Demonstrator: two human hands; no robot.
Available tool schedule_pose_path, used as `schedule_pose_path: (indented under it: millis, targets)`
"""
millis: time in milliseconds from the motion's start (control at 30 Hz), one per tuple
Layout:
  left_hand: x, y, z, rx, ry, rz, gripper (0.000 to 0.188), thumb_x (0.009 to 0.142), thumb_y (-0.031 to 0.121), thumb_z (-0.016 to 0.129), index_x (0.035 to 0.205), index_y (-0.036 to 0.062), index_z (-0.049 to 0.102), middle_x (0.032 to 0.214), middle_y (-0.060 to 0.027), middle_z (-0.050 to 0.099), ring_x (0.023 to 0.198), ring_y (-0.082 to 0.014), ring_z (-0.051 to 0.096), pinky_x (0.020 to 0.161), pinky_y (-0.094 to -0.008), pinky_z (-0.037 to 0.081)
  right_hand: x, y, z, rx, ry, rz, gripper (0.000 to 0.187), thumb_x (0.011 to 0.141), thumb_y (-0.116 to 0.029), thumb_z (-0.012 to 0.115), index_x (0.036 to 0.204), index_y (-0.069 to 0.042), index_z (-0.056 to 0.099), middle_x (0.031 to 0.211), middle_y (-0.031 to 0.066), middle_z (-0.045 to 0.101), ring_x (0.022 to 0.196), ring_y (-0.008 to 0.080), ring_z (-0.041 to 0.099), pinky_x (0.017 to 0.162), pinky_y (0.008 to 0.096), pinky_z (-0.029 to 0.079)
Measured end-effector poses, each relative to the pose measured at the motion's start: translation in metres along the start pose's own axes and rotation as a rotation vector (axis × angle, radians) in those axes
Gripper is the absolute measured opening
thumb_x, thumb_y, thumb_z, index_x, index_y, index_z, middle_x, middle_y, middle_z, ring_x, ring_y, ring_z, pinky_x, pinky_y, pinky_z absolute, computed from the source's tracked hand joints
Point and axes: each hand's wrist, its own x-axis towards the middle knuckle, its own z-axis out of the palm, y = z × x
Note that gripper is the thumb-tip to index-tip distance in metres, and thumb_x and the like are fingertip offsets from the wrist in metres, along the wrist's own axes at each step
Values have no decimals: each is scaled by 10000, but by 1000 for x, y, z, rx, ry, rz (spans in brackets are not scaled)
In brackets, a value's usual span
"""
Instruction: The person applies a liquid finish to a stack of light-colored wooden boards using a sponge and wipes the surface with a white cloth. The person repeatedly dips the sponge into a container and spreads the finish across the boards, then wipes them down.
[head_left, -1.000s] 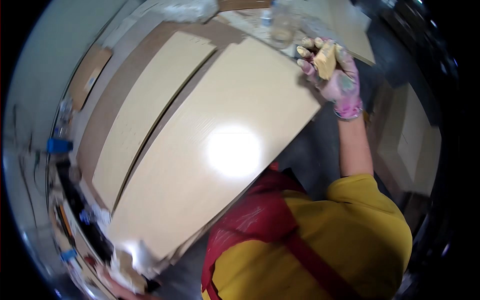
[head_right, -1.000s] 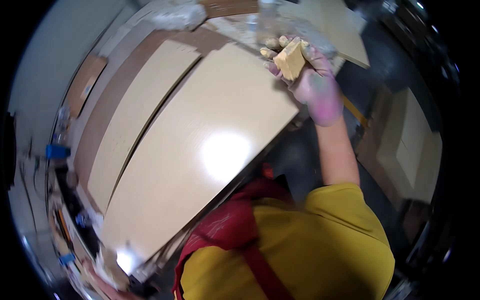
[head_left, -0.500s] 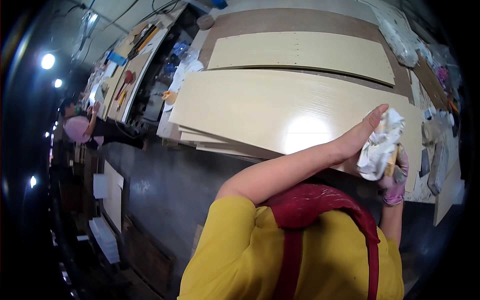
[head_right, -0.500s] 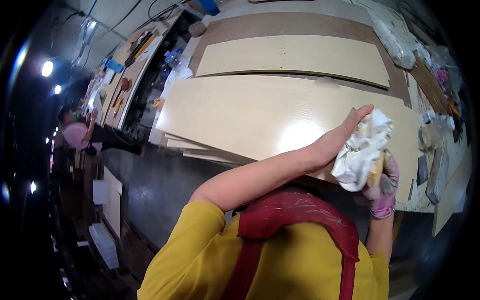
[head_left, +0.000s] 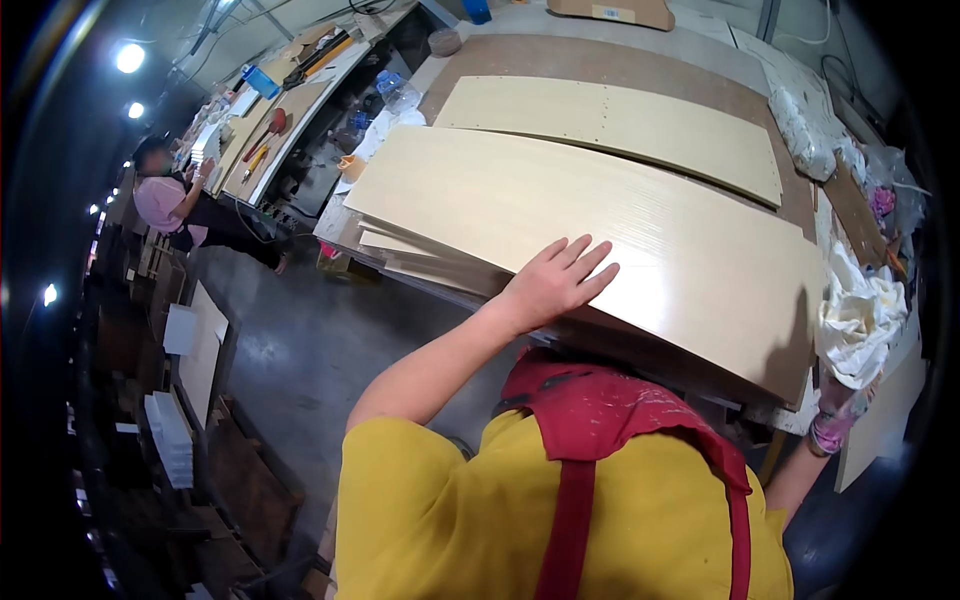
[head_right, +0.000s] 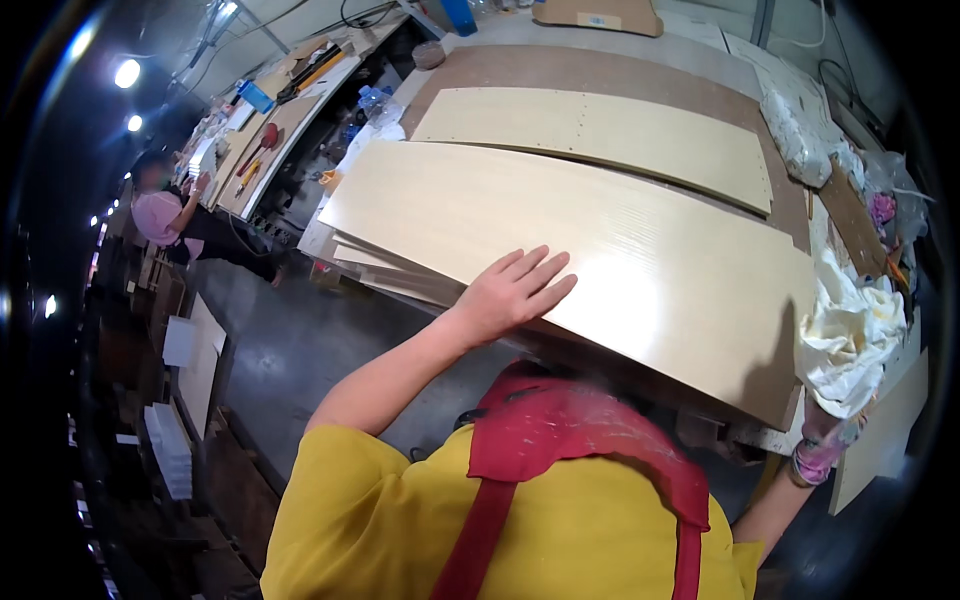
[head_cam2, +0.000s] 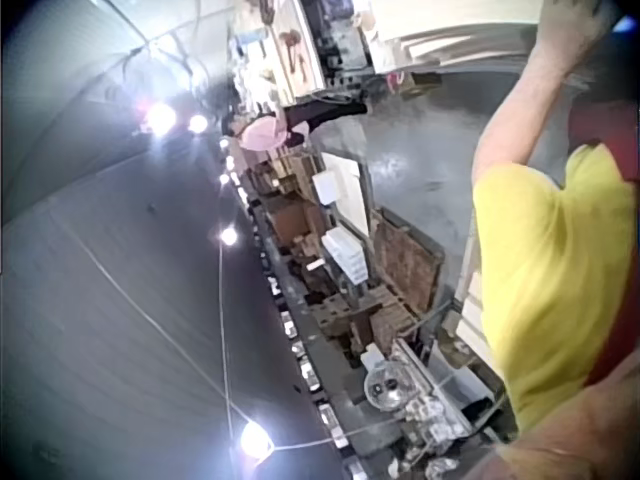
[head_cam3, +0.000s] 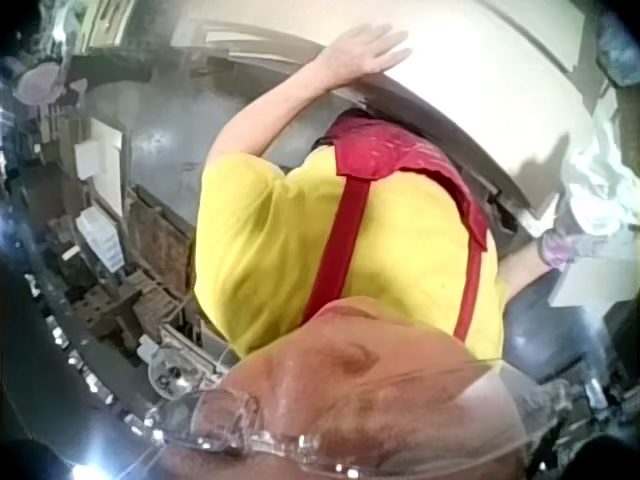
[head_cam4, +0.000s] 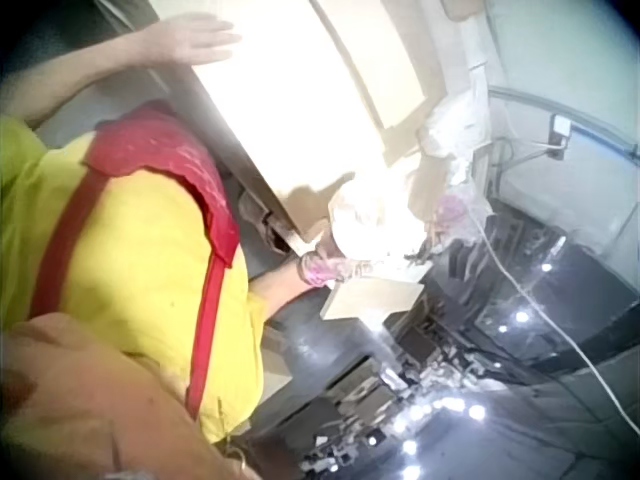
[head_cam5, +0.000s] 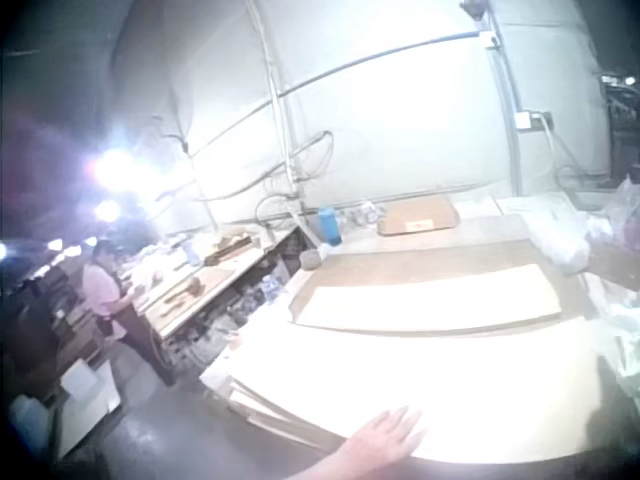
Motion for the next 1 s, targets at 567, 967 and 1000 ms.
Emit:
schedule_pose_path:
  millis: [567,967,1000]
  targets:
    - [130,-43,-98,-339,-95,81,289,793,258,695,776,83,466,662,-99,564,660,-328,594,556,-430,462,19,33,-89,1395,363,826,600,871,-383,585,1358,-57,455,1353,138,505,1226,312,492,1036,446,389]
    - [165,-62,-85,-355,-205,-23,309,823,351,676,840,71,547,694,-161,597,714,-392,593,612,-468,458,-1,14,-148,1670,577,1081,519,946,-394,493,1342,-59,484,1337,108,534,1190,290,530,1018,461,413]
    - [162,-61,-88,-326,-207,-46,318,801,343,703,820,70,543,667,-156,579,676,-387,579,587,-454,451,9,-3,-141,1756,655,1176,513,952,-394,485,1340,-59,487,1336,106,537,1187,288,533,1016,462,415]
